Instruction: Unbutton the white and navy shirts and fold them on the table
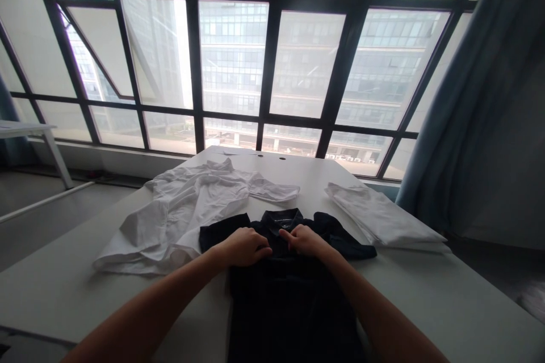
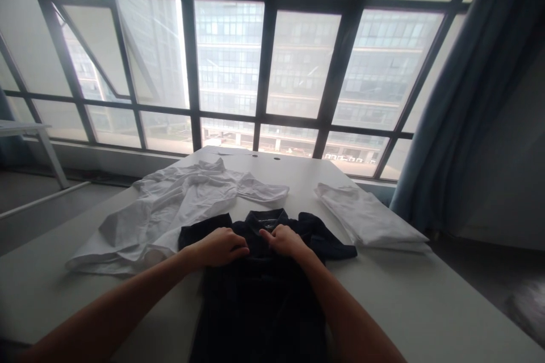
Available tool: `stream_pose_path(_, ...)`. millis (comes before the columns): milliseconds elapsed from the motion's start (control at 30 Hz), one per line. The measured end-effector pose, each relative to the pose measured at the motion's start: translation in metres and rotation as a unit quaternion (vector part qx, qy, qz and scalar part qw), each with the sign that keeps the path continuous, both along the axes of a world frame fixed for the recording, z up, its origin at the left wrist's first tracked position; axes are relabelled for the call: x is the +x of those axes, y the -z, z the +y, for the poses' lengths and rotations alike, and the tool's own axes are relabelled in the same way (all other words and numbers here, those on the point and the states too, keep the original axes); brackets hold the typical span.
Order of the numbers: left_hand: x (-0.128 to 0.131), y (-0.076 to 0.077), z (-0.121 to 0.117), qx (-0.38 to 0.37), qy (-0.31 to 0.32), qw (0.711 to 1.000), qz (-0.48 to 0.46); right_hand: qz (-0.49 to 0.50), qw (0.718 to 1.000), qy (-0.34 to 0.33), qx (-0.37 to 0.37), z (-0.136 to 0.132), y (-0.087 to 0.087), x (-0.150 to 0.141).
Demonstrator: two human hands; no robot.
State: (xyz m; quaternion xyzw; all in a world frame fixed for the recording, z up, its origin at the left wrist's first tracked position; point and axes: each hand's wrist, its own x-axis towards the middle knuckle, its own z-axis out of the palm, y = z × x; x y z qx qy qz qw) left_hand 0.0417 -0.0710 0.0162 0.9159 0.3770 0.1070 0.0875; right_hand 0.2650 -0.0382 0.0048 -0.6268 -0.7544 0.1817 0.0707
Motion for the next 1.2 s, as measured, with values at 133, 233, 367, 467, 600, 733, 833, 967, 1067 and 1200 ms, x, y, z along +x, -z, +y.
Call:
stream_pose_path(133, 0.007, -0.005, -0.009, -0.125, -0.015, 0.992, 0.011, -0.070, 0.992, 0.092, 0.046, 0.002, 0.003, 0.002)
stream_pose_path(233, 0.007, 0.002, 0.000, -0.145, -0.167, 0.975, 0.012, -0.074, 0.986, 0.124, 0.080, 0.009, 0.012, 0.003)
stream_pose_path(367, 0.006, 0.015, 0.022, -0.032, -0.304, 0.952, 0.021, -0.010, 0.989, 0.105, 0.107, 0.022, 0.029, 0.002)
stream_pose_path(467, 0.007, 0.023, 0.032, -0.008, -0.307, 0.952, 0.007, 0.085, 0.985, 0.062, 0.140, 0.031, 0.037, 0.001)
stream_pose_path(600, 0.007, 0.031, 0.039, -0.038, -0.305, 0.948, -0.085, 0.252, 0.953, -0.032, 0.166, 0.030, 0.033, 0.004)
stream_pose_path(733, 0.003, 0.034, 0.050, -0.218, -0.280, 0.886, -0.300, 0.429, 0.895, -0.107, 0.053, 0.013, 0.011, 0.006)
stream_pose_path(833, -0.001, 0.036, 0.054, -0.327, -0.261, 0.801, -0.428, 0.464, 0.875, -0.139, -0.019, 0.001, -0.003, 0.003)
stream_pose_path(967, -0.002, 0.038, 0.054, -0.344, -0.243, 0.763, -0.491, 0.423, 0.901, -0.095, -0.002, -0.001, -0.003, -0.002)
stream_pose_path(1067, -0.003, 0.038, 0.053, -0.354, -0.198, 0.771, -0.492, 0.418, 0.907, -0.048, 0.016, 0.006, 0.006, 0.000)
stream_pose_path(1200, -0.008, 0.035, 0.052, -0.319, -0.170, 0.832, -0.422, 0.353, 0.935, 0.001, 0.045, 0.013, 0.010, 0.015)
